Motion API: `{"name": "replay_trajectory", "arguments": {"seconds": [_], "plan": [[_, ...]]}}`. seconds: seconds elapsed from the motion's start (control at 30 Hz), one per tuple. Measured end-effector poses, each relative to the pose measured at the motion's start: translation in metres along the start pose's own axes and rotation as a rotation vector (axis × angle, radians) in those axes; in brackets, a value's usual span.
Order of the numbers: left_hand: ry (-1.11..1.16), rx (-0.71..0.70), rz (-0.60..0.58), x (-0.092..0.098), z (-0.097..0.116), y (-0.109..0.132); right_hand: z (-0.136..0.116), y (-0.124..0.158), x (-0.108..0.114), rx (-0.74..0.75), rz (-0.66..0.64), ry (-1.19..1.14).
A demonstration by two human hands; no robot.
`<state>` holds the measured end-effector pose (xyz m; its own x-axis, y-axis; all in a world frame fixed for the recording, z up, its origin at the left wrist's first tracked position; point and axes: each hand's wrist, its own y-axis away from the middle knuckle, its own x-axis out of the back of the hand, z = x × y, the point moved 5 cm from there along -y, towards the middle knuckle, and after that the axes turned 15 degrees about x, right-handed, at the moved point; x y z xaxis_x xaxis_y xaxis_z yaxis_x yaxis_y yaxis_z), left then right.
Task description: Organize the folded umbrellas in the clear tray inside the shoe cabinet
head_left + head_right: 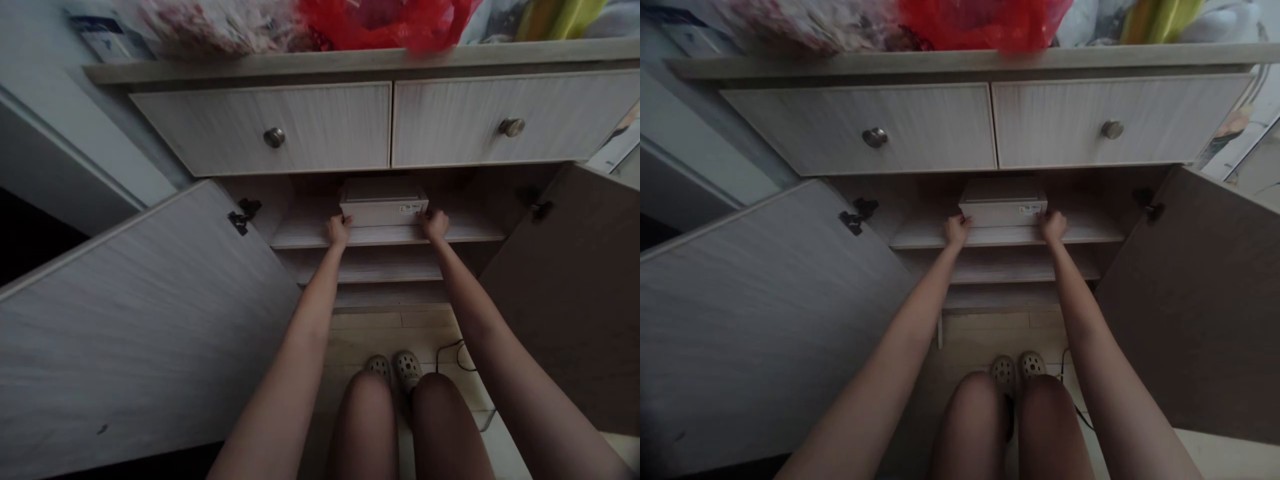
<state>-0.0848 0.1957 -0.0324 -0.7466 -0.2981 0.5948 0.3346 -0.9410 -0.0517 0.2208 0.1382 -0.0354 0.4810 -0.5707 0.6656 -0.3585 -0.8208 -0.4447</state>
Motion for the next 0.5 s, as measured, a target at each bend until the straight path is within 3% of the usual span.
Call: {"name": "replay_trajectory", "arguments": {"seconds": [0.23,0.5], "plan": [[-0.03,-0.006,0.023,-0.01,0.006,-0.029,0.001,-0.026,-0.011,-0.004,-0.045,0.059],[0.009,0.005,0.01,-0.017,0.01,-0.04,0.007,-0.043,-0.022,-0.006,-0.047,0.082]]}}
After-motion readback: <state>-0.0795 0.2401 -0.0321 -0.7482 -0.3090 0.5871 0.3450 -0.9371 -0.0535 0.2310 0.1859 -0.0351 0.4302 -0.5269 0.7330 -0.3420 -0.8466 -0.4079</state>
